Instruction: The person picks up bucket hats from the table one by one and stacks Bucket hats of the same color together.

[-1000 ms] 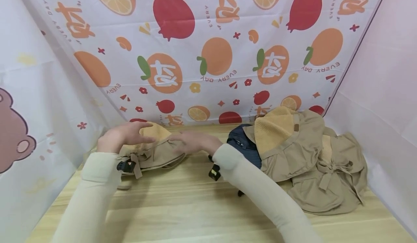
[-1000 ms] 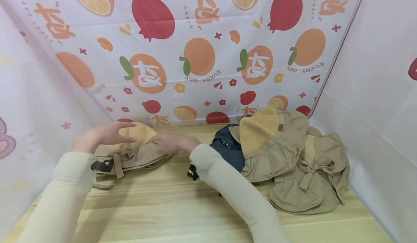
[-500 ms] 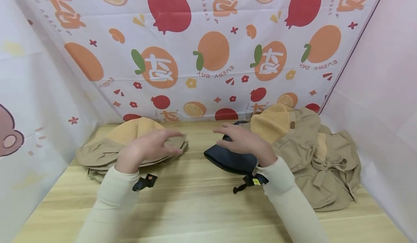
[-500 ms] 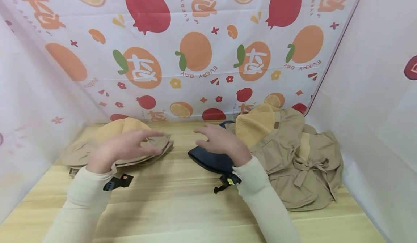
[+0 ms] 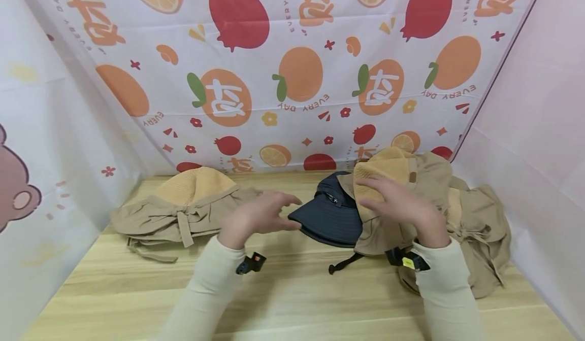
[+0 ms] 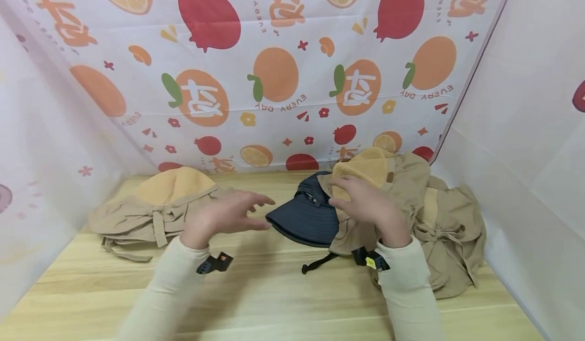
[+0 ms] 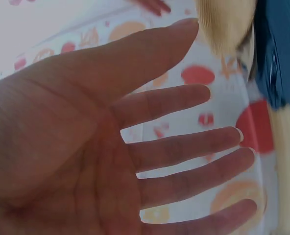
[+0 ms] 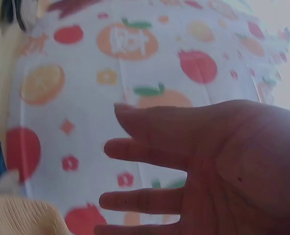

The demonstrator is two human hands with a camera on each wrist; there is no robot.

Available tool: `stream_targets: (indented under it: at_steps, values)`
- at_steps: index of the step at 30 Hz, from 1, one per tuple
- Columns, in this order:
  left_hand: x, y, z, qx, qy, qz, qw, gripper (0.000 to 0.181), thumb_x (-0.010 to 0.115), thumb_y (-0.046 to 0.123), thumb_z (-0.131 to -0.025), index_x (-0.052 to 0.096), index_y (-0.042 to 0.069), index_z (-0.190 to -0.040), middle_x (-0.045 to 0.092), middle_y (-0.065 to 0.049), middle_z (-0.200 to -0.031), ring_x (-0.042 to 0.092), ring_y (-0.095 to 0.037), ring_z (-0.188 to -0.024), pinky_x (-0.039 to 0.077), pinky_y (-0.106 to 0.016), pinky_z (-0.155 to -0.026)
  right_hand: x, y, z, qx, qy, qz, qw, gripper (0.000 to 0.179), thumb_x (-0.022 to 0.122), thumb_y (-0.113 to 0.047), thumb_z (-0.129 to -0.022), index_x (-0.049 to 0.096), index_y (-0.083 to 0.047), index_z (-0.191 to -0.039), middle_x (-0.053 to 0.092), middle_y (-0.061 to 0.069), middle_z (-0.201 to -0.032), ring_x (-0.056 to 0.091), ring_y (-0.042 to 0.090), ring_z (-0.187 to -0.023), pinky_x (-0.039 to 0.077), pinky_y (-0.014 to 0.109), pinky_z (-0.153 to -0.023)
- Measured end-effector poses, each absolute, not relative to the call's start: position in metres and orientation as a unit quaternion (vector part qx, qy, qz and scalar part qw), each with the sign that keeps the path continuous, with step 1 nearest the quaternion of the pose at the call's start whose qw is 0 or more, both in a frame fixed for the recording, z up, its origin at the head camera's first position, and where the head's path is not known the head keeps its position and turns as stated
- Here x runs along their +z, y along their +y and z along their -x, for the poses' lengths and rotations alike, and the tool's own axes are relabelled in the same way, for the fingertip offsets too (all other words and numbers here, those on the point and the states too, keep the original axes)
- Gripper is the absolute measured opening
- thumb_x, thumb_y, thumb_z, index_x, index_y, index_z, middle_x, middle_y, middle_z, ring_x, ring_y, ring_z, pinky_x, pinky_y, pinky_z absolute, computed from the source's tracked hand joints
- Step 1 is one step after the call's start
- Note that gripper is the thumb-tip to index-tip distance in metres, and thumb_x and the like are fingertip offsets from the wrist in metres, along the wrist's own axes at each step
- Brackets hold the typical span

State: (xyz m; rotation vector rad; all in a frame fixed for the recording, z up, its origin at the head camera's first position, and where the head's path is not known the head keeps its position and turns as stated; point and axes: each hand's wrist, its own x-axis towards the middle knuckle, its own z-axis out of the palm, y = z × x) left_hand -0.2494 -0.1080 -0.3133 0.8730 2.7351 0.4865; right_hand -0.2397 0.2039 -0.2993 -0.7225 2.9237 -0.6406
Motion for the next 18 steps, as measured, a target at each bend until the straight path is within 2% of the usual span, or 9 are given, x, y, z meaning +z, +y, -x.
stream_targets:
  at_steps: [7, 11, 14, 16, 18]
  values:
    - [-0.322, -0.052, 0.253, 0.165, 0.920, -0.332, 0.129, 0.054, 0.074, 0.030, -0.097, 0.060, 0.009, -0.144, 0.061, -0.009, -0.148, 0.057, -0.028, -0.137, 0.046, -0.046, -0.115, -0.293, 0.241, 0.238, -0.204, 0.955, 0.214, -0.011, 0.050, 0.062, -0.023, -0.104, 0.053, 0.003, -0.147, 0.053, 0.028, -0.150, 0.048, 0.049, -0.140, 0.041, 0.064, -0.112]
    - [-0.333, -0.023, 0.262, 0.164, 0.917, -0.337, 0.138, 0.051, 0.072, 0.032, -0.098, 0.061, 0.011, -0.143, 0.064, -0.008, -0.144, 0.061, -0.025, -0.131, 0.048, -0.043, -0.111, -0.289, 0.254, 0.235, -0.212, 0.952, 0.221, -0.021, 0.051, 0.063, -0.023, -0.104, 0.053, 0.005, -0.145, 0.055, 0.028, -0.148, 0.050, 0.049, -0.138, 0.041, 0.065, -0.111]
    - [-0.343, -0.003, 0.271, 0.164, 0.919, -0.325, 0.150, 0.049, 0.072, 0.034, -0.098, 0.063, 0.011, -0.141, 0.068, -0.008, -0.133, 0.064, -0.020, -0.117, 0.053, -0.040, -0.103, -0.287, 0.259, 0.232, -0.225, 0.950, 0.215, -0.014, 0.052, 0.063, -0.025, -0.104, 0.052, 0.004, -0.146, 0.054, 0.027, -0.149, 0.048, 0.049, -0.139, 0.039, 0.066, -0.113]
    - [-0.350, 0.008, 0.277, 0.168, 0.923, -0.307, 0.157, 0.049, 0.072, 0.035, -0.098, 0.064, 0.012, -0.140, 0.071, -0.005, -0.118, 0.063, -0.016, -0.102, 0.054, -0.035, -0.091, -0.287, 0.262, 0.230, -0.229, 0.950, 0.211, -0.014, 0.053, 0.064, -0.025, -0.103, 0.052, 0.004, -0.146, 0.054, 0.028, -0.149, 0.048, 0.049, -0.140, 0.039, 0.066, -0.113]
    - [-0.357, 0.019, 0.284, 0.180, 0.927, -0.288, 0.160, 0.043, 0.073, 0.034, -0.097, 0.068, 0.011, -0.133, 0.067, -0.001, -0.095, 0.057, -0.013, -0.084, 0.049, -0.031, -0.075, -0.285, 0.264, 0.228, -0.229, 0.951, 0.205, -0.013, 0.053, 0.063, -0.025, -0.103, 0.052, 0.005, -0.146, 0.053, 0.029, -0.149, 0.047, 0.050, -0.140, 0.039, 0.066, -0.112]
